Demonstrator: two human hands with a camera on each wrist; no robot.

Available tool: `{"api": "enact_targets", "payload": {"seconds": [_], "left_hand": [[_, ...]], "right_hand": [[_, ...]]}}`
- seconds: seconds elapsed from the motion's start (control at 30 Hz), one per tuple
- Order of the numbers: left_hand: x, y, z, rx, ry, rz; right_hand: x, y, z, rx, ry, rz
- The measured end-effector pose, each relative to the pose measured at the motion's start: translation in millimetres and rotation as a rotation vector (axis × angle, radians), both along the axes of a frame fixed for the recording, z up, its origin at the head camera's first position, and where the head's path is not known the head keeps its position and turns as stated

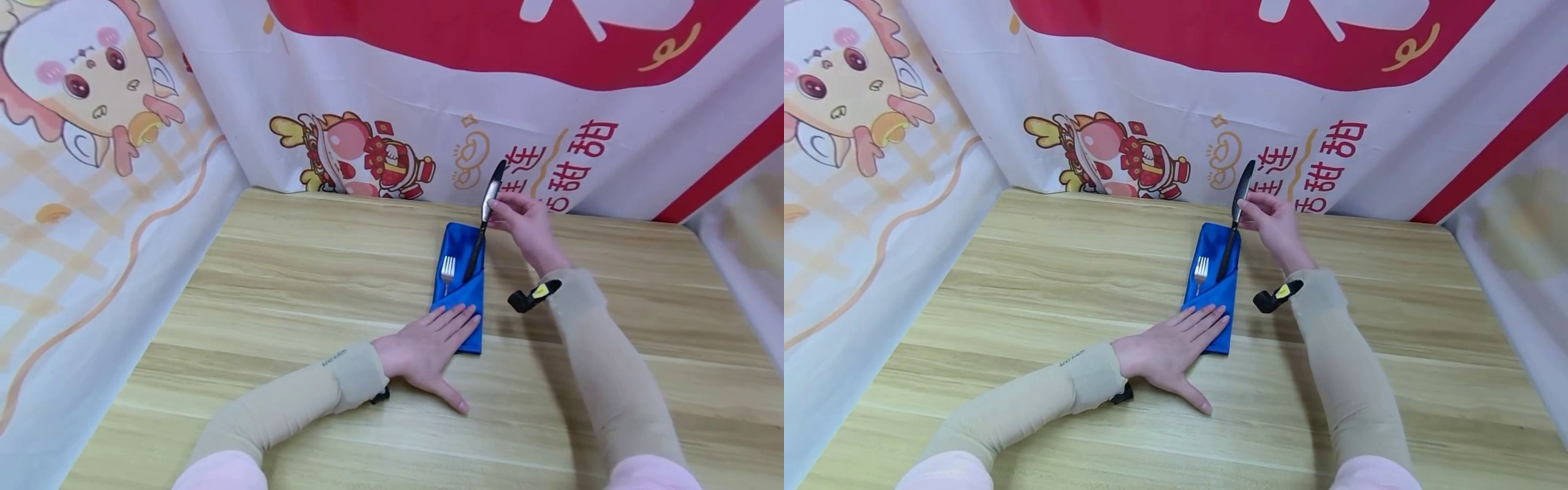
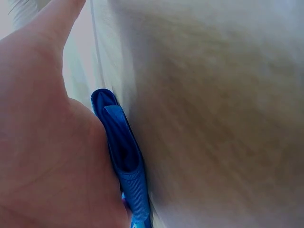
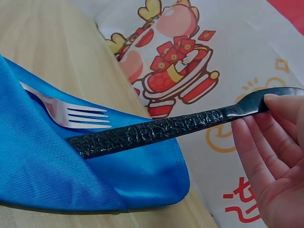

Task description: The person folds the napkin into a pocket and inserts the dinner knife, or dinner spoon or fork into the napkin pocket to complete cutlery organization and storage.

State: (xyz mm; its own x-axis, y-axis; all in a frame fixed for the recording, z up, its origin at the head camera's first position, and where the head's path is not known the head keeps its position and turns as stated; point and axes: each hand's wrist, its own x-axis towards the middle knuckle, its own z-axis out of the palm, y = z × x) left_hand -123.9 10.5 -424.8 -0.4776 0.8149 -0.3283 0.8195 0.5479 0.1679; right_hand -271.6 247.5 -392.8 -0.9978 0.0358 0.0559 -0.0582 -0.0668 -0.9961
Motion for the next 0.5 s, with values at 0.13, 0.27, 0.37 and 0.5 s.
{"api": "enact_targets", "payload": {"seconds": [0.13, 0.27, 0.37, 0.5], "left_hand": [[-0.2, 0.5, -0.5, 0.007, -0.010, 0.009], [0.1, 0.4, 2.0, 0.019, -0.039, 0.026], [0.4, 0.3, 4.1, 0.019, -0.060, 0.037], [-0.6, 1.2, 2.6, -0.002, -0.061, 0.043]], "right_hand": [[-0.6, -2, -3.0, 0.025, -0.024, -0.008], [-0.4, -2, -7.7, 0.025, -0.069, 0.004], [0.8, -1, -12.2, 0.060, -0.104, 0.030], [3.8, 0, -16.1, 0.136, -0.144, 0.064]]}}
